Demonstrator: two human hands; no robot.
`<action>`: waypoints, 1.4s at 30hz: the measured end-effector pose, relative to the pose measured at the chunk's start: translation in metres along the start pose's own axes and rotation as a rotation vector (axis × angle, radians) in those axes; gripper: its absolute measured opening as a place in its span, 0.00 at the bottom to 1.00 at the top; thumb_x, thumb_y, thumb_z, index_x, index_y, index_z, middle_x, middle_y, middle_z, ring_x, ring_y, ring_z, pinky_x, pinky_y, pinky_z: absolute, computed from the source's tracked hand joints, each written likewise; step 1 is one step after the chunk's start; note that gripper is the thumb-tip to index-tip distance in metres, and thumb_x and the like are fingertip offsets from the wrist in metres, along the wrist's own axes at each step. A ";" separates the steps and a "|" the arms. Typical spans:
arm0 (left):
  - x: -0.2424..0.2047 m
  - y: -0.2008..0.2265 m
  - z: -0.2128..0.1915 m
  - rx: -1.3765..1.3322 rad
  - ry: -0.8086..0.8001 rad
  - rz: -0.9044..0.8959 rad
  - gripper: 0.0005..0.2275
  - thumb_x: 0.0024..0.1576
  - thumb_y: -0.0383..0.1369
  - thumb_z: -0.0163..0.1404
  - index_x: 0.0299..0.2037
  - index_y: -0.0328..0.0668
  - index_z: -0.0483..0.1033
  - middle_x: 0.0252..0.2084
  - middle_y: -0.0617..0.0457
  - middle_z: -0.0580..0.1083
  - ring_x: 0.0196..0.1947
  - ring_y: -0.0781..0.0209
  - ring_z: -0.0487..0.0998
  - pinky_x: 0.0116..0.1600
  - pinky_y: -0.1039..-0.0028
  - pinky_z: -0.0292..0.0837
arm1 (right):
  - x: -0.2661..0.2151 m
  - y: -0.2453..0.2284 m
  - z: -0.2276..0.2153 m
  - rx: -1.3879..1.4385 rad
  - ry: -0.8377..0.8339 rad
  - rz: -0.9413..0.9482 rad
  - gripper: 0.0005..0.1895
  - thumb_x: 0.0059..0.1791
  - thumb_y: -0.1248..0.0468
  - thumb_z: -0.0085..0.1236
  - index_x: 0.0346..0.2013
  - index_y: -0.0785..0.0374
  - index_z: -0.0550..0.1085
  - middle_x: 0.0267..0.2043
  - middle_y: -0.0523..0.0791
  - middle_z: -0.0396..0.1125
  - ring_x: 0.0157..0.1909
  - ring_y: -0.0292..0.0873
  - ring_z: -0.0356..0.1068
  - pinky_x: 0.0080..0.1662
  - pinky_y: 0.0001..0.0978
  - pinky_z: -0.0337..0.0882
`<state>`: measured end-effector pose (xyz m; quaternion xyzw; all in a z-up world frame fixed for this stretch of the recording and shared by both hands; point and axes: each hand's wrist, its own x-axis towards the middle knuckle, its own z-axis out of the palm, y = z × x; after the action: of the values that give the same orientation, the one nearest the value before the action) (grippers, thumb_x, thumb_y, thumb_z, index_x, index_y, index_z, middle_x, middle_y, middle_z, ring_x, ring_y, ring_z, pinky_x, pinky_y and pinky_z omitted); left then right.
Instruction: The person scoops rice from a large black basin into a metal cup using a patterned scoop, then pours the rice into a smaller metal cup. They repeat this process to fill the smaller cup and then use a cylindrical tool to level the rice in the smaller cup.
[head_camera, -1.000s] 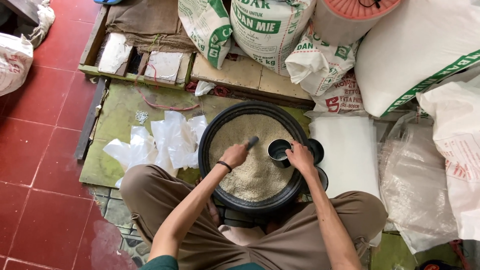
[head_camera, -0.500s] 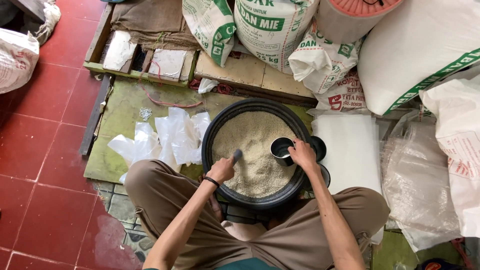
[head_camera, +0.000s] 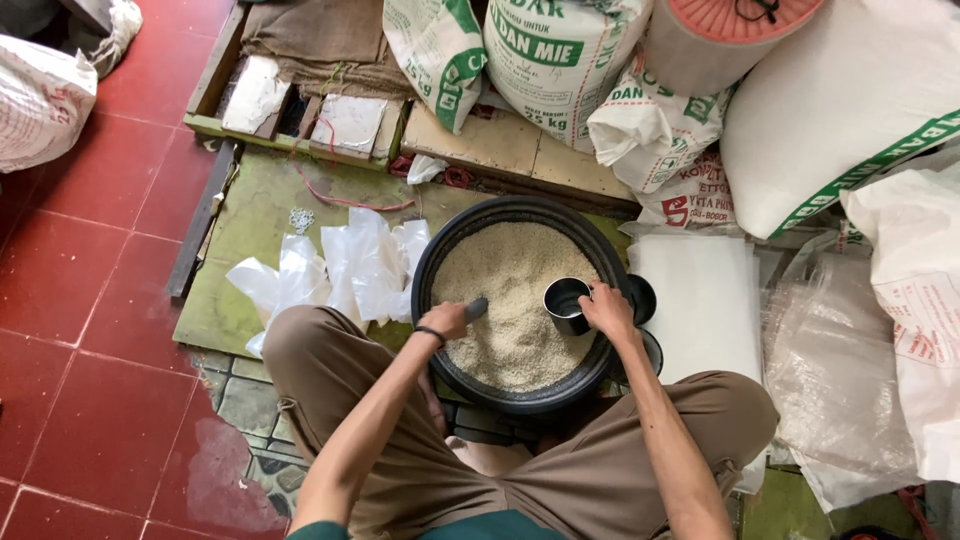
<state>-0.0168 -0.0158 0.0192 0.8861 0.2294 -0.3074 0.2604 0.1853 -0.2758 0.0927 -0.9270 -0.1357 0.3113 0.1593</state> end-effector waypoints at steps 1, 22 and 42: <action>-0.009 -0.001 -0.014 0.001 0.004 0.003 0.20 0.54 0.35 0.47 0.56 0.40 0.78 0.46 0.37 0.80 0.48 0.37 0.82 0.48 0.47 0.80 | 0.004 -0.002 -0.004 0.000 0.005 -0.001 0.29 0.50 0.58 0.49 0.64 0.67 0.70 0.55 0.67 0.69 0.58 0.70 0.70 0.57 0.63 0.69; -0.075 -0.004 -0.043 0.239 0.597 -0.140 0.21 0.53 0.49 0.56 0.46 0.43 0.72 0.44 0.47 0.71 0.49 0.41 0.74 0.51 0.43 0.71 | -0.002 -0.103 0.056 0.116 -0.092 -0.313 0.29 0.51 0.57 0.50 0.68 0.49 0.67 0.42 0.54 0.76 0.53 0.63 0.73 0.55 0.58 0.73; 0.018 0.052 -0.028 -0.740 0.560 0.149 0.23 0.61 0.33 0.47 0.68 0.38 0.64 0.54 0.22 0.73 0.56 0.23 0.73 0.61 0.42 0.69 | -0.027 0.083 -0.034 0.163 0.586 0.050 0.18 0.48 0.61 0.57 0.52 0.61 0.77 0.45 0.57 0.72 0.51 0.68 0.72 0.53 0.61 0.72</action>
<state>0.0374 -0.0335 0.0426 0.7966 0.3207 0.0653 0.5083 0.1978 -0.3681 0.1014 -0.9645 -0.0355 0.0441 0.2578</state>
